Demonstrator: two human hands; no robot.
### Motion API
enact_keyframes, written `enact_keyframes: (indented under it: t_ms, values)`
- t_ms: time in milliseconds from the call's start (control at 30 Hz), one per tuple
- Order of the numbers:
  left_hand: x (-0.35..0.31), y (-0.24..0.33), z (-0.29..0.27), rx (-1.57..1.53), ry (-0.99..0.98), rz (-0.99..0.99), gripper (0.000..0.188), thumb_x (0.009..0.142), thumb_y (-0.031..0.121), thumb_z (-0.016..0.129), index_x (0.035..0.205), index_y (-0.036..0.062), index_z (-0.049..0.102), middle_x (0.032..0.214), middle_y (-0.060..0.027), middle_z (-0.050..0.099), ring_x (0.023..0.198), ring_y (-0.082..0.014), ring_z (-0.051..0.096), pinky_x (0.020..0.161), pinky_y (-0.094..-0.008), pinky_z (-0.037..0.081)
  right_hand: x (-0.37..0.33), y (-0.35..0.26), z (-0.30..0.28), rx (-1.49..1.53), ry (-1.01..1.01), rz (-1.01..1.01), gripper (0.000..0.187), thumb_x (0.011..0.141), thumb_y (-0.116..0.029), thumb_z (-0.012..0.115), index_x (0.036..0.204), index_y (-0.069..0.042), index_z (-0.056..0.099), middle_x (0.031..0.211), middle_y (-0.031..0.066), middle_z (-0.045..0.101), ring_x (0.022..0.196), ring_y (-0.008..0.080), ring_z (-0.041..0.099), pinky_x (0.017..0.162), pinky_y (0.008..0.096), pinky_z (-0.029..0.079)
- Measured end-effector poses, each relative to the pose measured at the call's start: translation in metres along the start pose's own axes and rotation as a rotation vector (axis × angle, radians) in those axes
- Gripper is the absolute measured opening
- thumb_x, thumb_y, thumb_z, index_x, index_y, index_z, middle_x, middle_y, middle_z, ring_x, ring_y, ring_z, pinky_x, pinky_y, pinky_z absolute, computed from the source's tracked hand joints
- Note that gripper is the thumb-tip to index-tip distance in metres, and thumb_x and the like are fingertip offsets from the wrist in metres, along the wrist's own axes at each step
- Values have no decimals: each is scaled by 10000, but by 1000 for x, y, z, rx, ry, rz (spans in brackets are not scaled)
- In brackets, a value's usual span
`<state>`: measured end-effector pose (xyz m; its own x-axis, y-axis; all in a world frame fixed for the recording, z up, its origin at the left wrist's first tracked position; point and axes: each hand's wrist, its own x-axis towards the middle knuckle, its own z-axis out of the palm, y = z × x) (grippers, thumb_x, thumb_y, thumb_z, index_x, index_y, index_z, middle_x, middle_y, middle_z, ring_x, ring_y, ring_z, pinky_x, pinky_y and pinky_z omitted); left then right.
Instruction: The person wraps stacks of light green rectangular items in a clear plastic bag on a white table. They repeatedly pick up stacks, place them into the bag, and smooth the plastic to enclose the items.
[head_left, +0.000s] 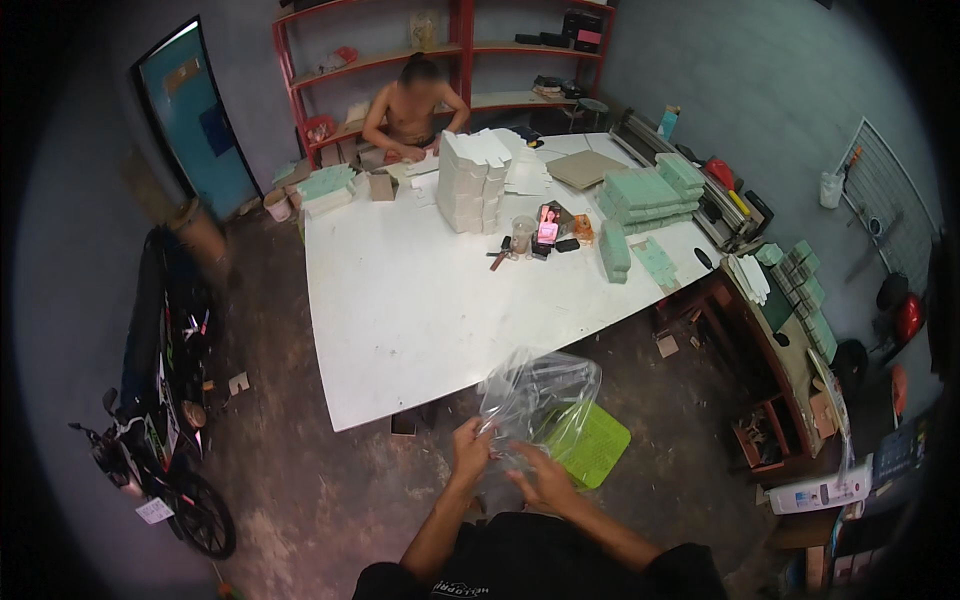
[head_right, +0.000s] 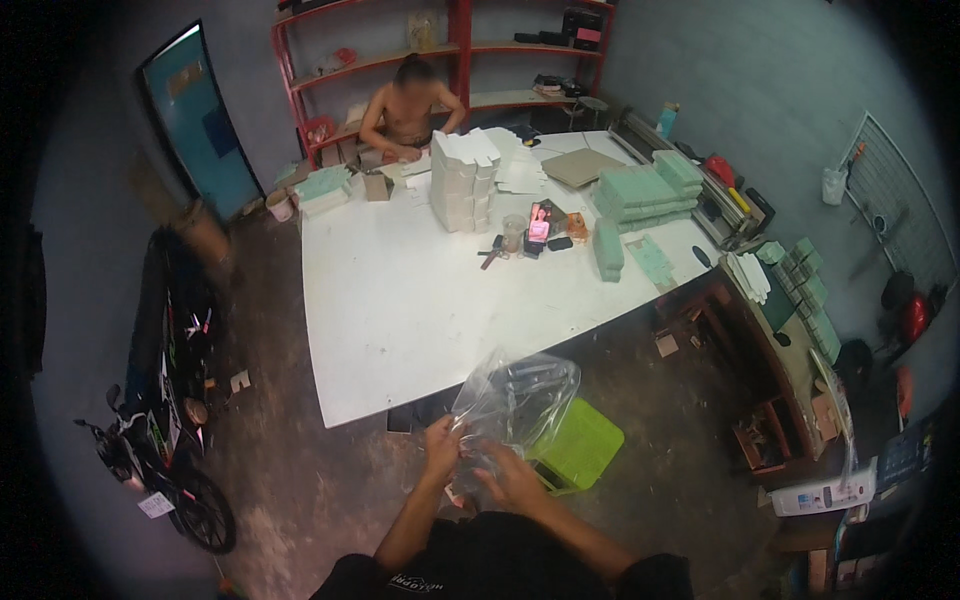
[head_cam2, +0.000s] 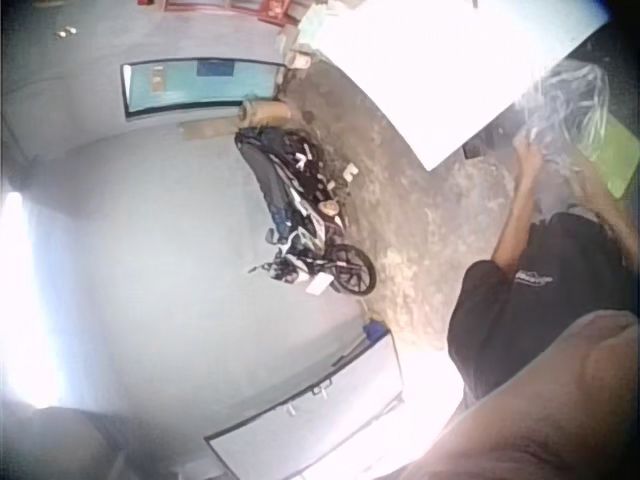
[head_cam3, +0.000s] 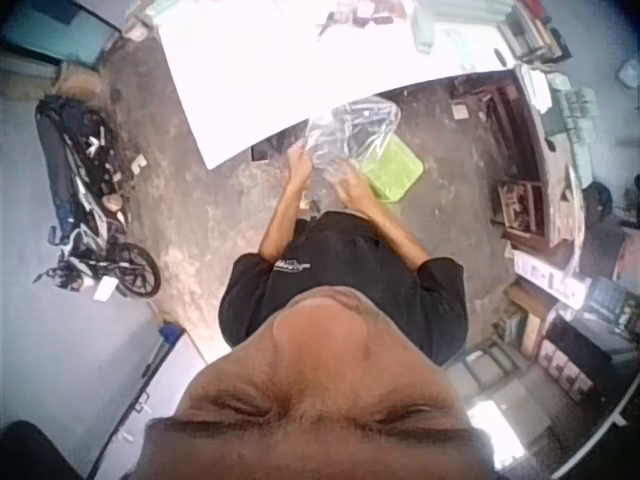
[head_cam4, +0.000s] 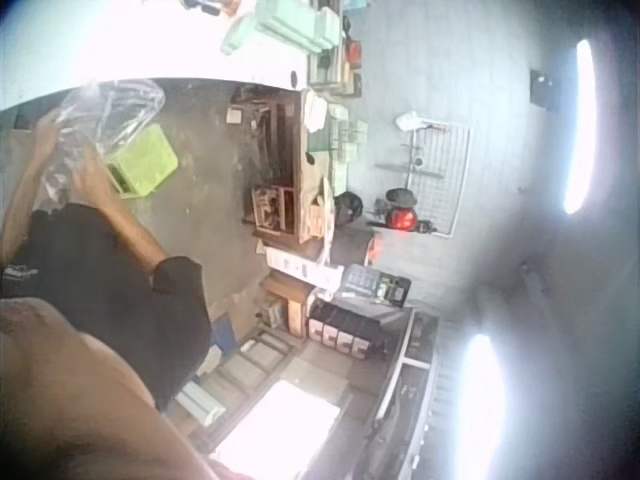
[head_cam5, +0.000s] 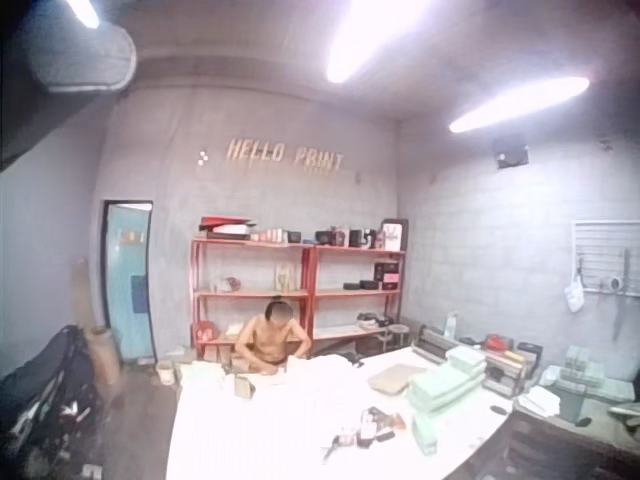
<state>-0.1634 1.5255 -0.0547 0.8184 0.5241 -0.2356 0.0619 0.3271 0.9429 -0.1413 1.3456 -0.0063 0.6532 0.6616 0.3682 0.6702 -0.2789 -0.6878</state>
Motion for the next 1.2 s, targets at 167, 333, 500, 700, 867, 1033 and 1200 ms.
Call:
enact_keyframes:
  t_ms: [167, 333, 500, 700, 867, 1033, 1200]
  values:
    - [39, -9, -49, 314, -9, 293, 89, 901, 17, 739, 865, 31, 659, 676, 30, 564, 532, -53, 501, 461, -246, 385, -7, -22, 50, -45, -327, 261, 577, 963, -413, 702, 1380, -32, 586, 1163, 256, 681, 1078, 411, 661, 983, 495, 503]
    - [84, 75, -78, 113, 188, 207, 109, 1007, 104, 655, 920, 41, 635, 665, 23, 543, 556, -54, 474, 506, -247, 381, -124, 45, 49, -136, -608, 392, 586, 972, -610, 591, 1223, -99, 727, 1047, 241, 710, 1155, 413, 642, 1047, 523, 477]
    - [49, 42, -43, 302, 45, 211, 139, 1025, 116, 566, 1115, 45, 643, 754, -44, 644, 634, -141, 601, 562, -332, 489, -151, 39, 34, -189, -712, 477, 667, 904, -596, 702, 1258, -31, 681, 1202, 253, 670, 1217, 420, 601, 1056, 496, 470]
    - [-45, 9, -3, 688, -371, 378, 284, 901, 261, 717, 892, -12, 642, 736, -229, 642, 569, -341, 597, 570, -454, 462, -62, -46, -17, -562, 323, 178, 846, 784, -303, 871, 1460, 21, 476, 1159, 225, 676, 1114, 379, 637, 994, 487, 467]
    - [-127, 29, 16, 991, -545, 441, 288, 848, 263, 777, 960, 26, 659, 793, -222, 688, 685, -428, 658, 626, -505, 509, -112, 39, -29, -283, 7, 429, 505, 792, -146, 766, 1262, -17, 633, 1121, 199, 643, 1055, 397, 609, 862, 485, 452]
    - [-168, 0, -38, 1284, -252, 479, 293, 791, 82, 704, 1081, 79, 659, 871, -176, 724, 799, -447, 696, 718, -521, 561, -139, -16, -51, -363, 276, -18, 242, 726, -19, 727, 950, -19, 638, 970, 179, 648, 847, 353, 660, 810, 497, 479]
    - [-184, -28, -68, 1392, 230, 606, 354, 766, 26, 679, 1108, 115, 668, 939, -165, 722, 857, -433, 701, 790, -518, 558, -205, -4, -48, -116, 244, 170, 248, 689, 44, 699, 919, 0, 617, 961, 176, 641, 837, 408, 651, 734, 487, 529]
